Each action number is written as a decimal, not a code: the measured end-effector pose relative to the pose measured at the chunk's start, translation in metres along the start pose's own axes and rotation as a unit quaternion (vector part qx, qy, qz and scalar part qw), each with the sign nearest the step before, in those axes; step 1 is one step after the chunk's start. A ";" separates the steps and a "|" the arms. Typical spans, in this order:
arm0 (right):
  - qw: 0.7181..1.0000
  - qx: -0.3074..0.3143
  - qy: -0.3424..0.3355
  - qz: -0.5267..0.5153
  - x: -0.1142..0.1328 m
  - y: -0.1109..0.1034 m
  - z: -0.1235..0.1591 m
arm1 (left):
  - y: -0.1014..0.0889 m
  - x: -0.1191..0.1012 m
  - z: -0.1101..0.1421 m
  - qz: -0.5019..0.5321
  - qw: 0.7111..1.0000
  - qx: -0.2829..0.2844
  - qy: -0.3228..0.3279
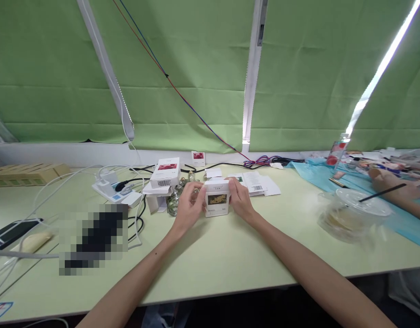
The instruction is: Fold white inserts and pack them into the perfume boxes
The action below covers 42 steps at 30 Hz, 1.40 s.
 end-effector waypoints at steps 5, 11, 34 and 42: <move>0.999 -0.006 0.017 -0.052 -0.004 0.000 0.000 | -0.003 0.007 -0.003 0.084 0.995 -0.019 -0.050; 0.991 -0.013 0.054 -0.125 -0.007 0.001 -0.001 | -0.005 0.014 -0.005 0.116 0.990 -0.033 -0.073; 0.989 -0.043 0.082 -0.111 -0.017 0.001 0.002 | 0.001 0.008 -0.002 0.125 0.985 0.045 -0.108; 0.993 -0.043 0.068 -0.084 -0.015 0.002 0.003 | 0.002 0.015 -0.002 0.173 0.979 0.040 -0.103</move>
Point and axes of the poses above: each hand's wrist, its own z-axis away from the middle knuckle, its own y-axis out of the palm, x = y × z, the point moved 6 cm from there along -z, towards the middle knuckle, and after that the axes turned 3 degrees about y, right-handed, at the moved point
